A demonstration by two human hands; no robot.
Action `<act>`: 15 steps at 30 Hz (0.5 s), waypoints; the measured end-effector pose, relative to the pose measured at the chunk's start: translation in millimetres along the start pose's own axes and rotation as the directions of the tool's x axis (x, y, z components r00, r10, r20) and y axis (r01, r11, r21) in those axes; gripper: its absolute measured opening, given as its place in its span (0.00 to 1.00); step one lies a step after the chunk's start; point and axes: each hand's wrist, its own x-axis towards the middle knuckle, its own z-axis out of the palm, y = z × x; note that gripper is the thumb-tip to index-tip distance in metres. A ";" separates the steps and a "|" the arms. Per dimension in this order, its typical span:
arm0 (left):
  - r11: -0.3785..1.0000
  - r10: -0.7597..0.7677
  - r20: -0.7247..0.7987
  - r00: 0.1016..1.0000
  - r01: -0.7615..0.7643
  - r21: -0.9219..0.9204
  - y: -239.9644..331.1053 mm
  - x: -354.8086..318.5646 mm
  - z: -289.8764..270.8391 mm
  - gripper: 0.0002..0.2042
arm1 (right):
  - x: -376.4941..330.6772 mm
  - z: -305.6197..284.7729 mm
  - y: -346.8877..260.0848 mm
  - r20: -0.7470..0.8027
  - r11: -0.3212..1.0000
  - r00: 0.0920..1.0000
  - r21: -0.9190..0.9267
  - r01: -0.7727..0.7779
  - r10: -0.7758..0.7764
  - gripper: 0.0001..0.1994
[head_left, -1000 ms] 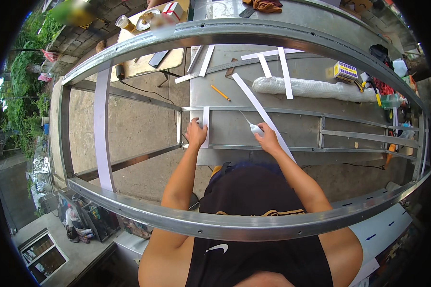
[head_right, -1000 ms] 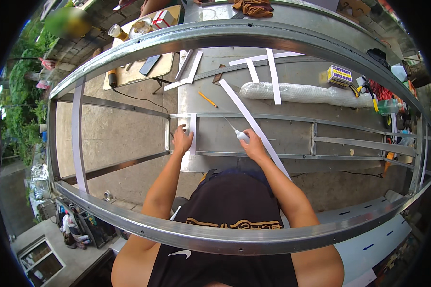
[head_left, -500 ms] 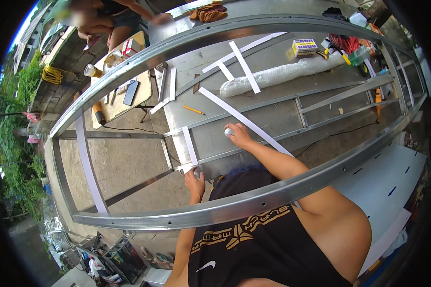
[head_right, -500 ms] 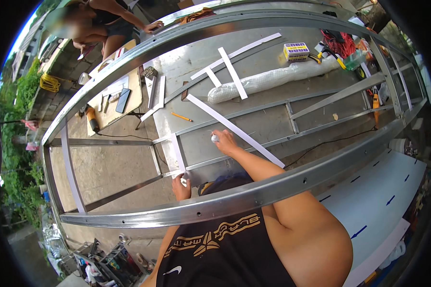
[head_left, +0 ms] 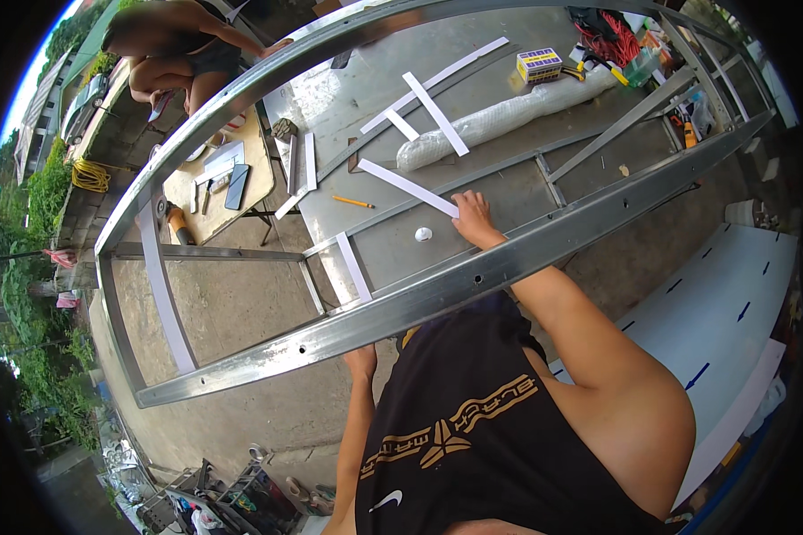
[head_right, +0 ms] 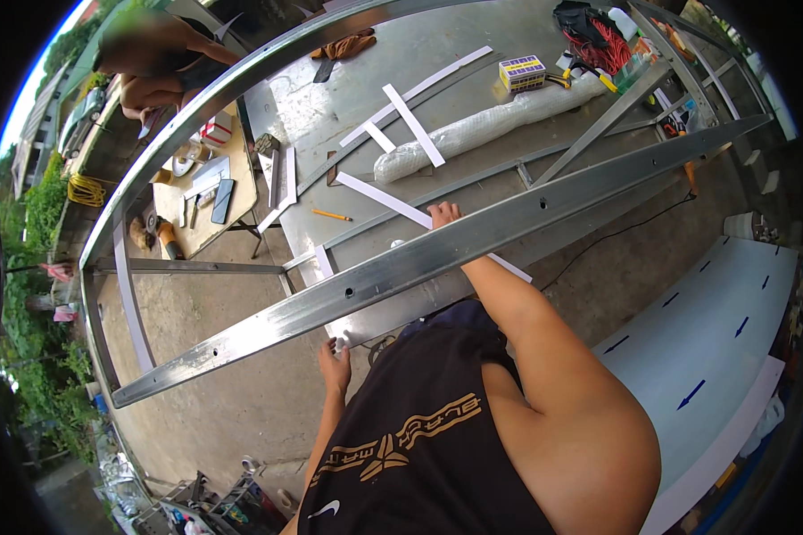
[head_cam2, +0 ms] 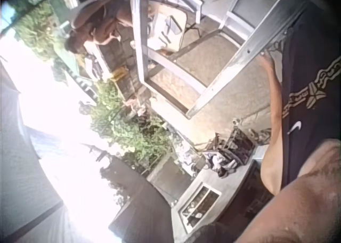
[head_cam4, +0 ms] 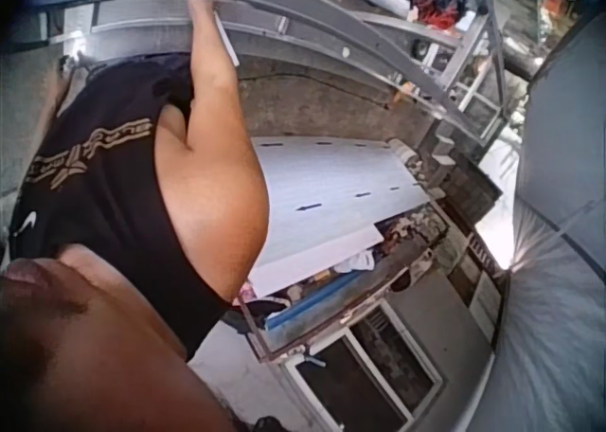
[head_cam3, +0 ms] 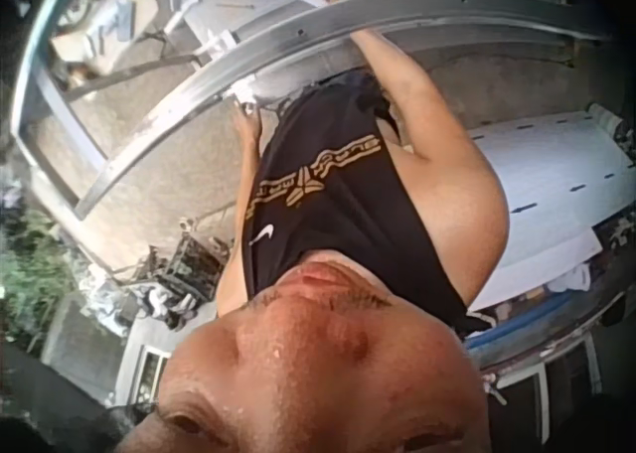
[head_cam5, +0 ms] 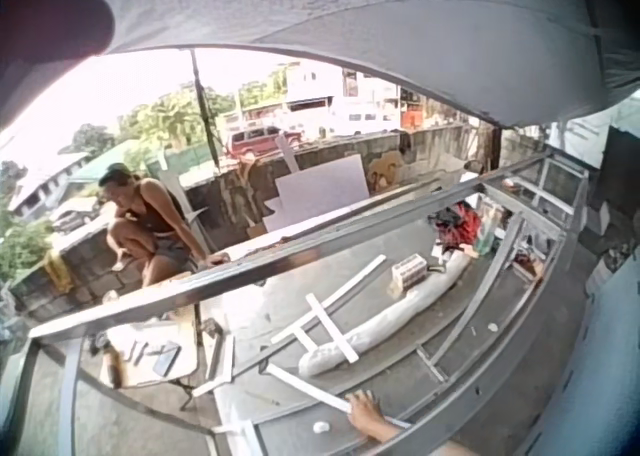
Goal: The recorder is measuring and gluing internal white support strips onto a metal sign frame.
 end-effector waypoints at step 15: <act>0.974 -0.019 0.077 0.997 0.036 -0.223 -27.5 -34.1 6.5 0.19 | -53.5 -24.1 8.6 0.034 0.964 0.985 0.202 -0.170 0.167 0.17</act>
